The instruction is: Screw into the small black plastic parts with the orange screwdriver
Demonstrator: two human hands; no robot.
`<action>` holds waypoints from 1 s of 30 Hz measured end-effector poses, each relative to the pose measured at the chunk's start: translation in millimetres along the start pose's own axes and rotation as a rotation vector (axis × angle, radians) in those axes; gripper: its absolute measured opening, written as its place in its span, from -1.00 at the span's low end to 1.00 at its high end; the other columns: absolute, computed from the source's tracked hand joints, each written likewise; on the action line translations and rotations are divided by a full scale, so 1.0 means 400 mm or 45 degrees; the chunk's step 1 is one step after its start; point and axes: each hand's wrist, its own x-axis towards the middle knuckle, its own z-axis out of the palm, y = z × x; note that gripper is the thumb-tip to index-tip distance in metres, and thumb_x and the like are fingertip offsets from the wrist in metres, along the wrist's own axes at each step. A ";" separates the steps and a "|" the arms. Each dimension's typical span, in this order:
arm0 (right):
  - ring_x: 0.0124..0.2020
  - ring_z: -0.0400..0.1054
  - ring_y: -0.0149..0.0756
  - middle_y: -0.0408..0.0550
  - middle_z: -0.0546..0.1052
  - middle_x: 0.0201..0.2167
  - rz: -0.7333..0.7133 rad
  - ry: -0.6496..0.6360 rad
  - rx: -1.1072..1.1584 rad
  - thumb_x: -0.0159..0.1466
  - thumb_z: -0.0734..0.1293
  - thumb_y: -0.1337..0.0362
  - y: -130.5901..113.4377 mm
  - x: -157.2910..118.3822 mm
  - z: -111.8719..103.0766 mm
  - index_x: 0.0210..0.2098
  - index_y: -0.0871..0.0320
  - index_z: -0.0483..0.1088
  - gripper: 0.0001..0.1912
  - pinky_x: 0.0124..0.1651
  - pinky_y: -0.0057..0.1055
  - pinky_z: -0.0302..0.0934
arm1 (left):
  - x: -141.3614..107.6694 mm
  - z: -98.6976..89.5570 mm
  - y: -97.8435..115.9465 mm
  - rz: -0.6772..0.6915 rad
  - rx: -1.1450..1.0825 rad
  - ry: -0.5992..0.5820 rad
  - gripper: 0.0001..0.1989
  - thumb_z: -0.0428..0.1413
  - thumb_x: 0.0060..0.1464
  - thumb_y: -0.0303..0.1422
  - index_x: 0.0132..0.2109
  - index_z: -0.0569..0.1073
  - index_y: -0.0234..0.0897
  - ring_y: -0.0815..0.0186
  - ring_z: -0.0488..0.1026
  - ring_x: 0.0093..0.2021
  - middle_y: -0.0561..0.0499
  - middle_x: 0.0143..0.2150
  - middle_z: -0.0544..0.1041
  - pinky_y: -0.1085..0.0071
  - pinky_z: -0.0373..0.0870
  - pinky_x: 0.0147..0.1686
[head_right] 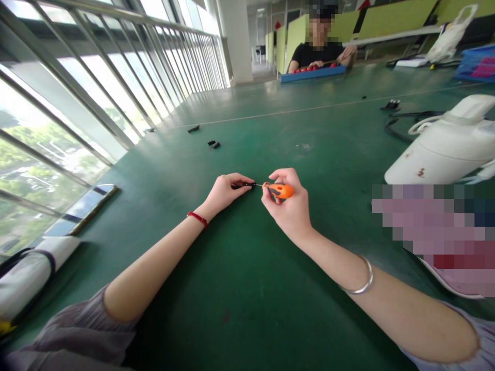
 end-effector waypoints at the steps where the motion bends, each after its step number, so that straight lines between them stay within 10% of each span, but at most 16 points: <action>1: -0.57 0.25 -0.41 -0.27 0.30 -0.57 0.005 0.004 0.016 0.09 0.34 0.35 0.000 0.000 0.000 -0.29 0.09 0.25 -0.79 -0.45 -0.42 0.18 | 0.000 0.000 0.000 0.001 0.002 0.000 -0.82 0.14 0.02 -0.41 -0.20 0.56 -0.27 0.31 0.50 -0.24 0.00 -0.20 0.59 0.40 0.43 -0.19; 30: -0.61 0.22 -0.44 -0.23 0.34 -0.63 -0.008 -0.134 -0.076 0.17 0.28 0.26 -0.009 -0.001 -0.011 -0.48 0.11 0.28 -0.88 -0.49 -0.44 0.10 | -0.001 -0.002 0.005 0.010 0.016 -0.010 -0.82 0.11 0.04 -0.40 -0.20 0.56 -0.25 0.33 0.49 -0.24 0.01 -0.20 0.59 0.41 0.41 -0.19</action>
